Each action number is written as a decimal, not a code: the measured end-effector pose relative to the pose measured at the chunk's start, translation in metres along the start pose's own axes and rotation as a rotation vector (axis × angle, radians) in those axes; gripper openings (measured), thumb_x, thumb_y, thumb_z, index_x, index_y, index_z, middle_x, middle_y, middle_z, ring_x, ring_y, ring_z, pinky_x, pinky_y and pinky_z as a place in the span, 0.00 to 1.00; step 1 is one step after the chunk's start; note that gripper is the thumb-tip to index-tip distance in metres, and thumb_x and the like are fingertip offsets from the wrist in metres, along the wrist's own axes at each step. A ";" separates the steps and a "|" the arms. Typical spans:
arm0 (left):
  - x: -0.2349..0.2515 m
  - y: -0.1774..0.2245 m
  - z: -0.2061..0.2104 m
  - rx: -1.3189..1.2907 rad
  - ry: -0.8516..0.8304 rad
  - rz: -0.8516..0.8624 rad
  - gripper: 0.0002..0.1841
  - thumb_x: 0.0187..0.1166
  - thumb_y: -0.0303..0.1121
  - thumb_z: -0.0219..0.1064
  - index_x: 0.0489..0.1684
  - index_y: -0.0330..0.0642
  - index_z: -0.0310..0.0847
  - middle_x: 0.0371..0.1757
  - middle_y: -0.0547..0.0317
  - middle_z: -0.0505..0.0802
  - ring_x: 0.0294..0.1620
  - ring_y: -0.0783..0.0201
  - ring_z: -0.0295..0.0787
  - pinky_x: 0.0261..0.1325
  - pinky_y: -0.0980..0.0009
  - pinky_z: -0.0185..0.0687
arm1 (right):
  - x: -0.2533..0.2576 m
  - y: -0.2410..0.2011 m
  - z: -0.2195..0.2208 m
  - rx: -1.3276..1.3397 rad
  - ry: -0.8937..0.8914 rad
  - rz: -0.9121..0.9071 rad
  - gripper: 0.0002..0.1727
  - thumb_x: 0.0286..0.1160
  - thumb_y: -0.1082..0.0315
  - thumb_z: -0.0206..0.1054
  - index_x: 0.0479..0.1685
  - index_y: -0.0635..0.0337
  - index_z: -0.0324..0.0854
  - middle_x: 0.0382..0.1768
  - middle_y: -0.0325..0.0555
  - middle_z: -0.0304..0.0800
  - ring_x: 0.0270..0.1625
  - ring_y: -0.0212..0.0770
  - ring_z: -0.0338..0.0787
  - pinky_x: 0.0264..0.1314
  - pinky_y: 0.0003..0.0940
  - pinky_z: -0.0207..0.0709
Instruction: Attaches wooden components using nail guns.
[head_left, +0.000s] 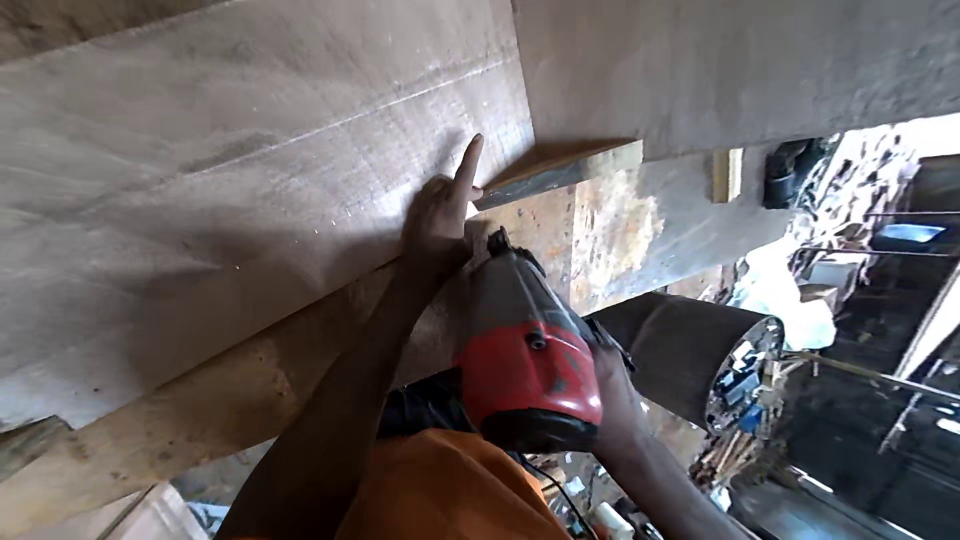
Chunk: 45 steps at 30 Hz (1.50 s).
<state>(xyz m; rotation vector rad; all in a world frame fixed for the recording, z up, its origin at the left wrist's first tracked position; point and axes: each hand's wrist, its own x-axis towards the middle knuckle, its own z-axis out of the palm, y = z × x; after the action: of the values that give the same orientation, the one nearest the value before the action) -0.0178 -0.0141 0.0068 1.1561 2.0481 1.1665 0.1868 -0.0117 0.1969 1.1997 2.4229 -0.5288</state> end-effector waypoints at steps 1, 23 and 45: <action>0.001 0.000 0.000 0.027 -0.040 0.004 0.56 0.58 0.29 0.73 0.97 0.52 0.45 0.60 0.70 0.95 0.56 0.64 0.90 0.62 0.62 0.83 | -0.005 0.010 -0.004 0.026 -0.037 0.017 0.31 0.58 0.47 0.68 0.60 0.55 0.84 0.28 0.43 0.89 0.28 0.44 0.90 0.27 0.52 0.82; 0.054 0.111 0.103 0.434 0.208 -0.285 0.41 0.67 0.56 0.79 0.75 0.38 0.74 0.67 0.43 0.87 0.70 0.47 0.84 0.75 0.47 0.76 | 0.089 0.314 -0.037 -0.167 -0.078 -0.066 0.41 0.52 0.60 0.85 0.73 0.58 0.75 0.36 0.65 0.89 0.38 0.72 0.91 0.31 0.69 0.79; 0.054 0.103 0.119 0.365 0.334 -0.280 0.44 0.59 0.45 0.87 0.76 0.35 0.69 0.64 0.44 0.89 0.65 0.61 0.89 0.72 0.59 0.84 | 0.180 0.400 -0.012 -0.232 -0.094 -0.343 0.31 0.55 0.60 0.81 0.55 0.62 0.69 0.23 0.52 0.83 0.28 0.60 0.91 0.24 0.56 0.79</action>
<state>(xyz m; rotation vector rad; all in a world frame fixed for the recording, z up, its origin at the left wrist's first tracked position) 0.0878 0.1110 0.0357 0.8256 2.6616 0.9183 0.4080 0.3393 0.0545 0.6553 2.5362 -0.3745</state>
